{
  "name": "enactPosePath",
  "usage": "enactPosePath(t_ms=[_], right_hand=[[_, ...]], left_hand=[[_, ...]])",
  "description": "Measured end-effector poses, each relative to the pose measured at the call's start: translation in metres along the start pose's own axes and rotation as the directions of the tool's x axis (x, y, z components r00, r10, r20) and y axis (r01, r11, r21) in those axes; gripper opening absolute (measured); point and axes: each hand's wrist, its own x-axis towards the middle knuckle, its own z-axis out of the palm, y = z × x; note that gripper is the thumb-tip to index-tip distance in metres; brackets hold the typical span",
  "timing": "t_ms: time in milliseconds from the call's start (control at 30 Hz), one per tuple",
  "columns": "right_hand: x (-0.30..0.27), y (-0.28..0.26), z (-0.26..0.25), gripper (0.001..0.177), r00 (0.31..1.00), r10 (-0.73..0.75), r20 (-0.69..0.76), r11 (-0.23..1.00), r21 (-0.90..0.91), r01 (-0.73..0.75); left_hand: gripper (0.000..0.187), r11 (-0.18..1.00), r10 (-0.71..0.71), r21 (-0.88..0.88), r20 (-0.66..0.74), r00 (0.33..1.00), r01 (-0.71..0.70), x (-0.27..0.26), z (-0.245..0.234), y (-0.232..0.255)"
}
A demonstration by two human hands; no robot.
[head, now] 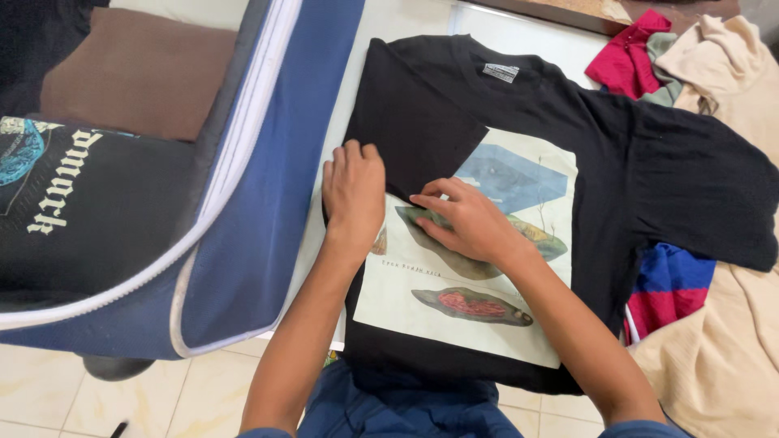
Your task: The person folds a black t-shirt with a graphic print on a white table surface. They smooth the fabric, fold the sleeves inward, and fold the shirt in half before placing it into an open blue suitcase.
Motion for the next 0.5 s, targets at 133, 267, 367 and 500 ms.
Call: enactPosePath(t_ms=[133,267,367,500], right_hand=[[0.007,0.021,-0.001,0.022,0.967,0.255,0.018,0.963,0.089,-0.256],[0.035,0.063,0.014,0.041,0.927,0.22,-0.303,0.975,0.085,-0.204],[0.055,0.096,0.029,0.07,0.952,0.148,-0.267,0.954,-0.216,-0.209],[0.047,0.108,0.048,0.089,0.913,0.384,-0.136,0.857,-0.315,-0.407]], left_hand=[[0.031,0.978,0.164,-0.135,0.011,0.986,-0.161,0.049,0.042,0.016],[0.057,0.985,0.124,-0.133,0.064,0.99,-0.114,0.102,0.09,0.013],[0.069,0.996,0.053,-0.075,0.143,0.988,-0.043,0.13,0.108,0.002],[0.085,0.998,-0.007,-0.057,0.167,0.986,0.017,0.144,0.103,-0.014]])
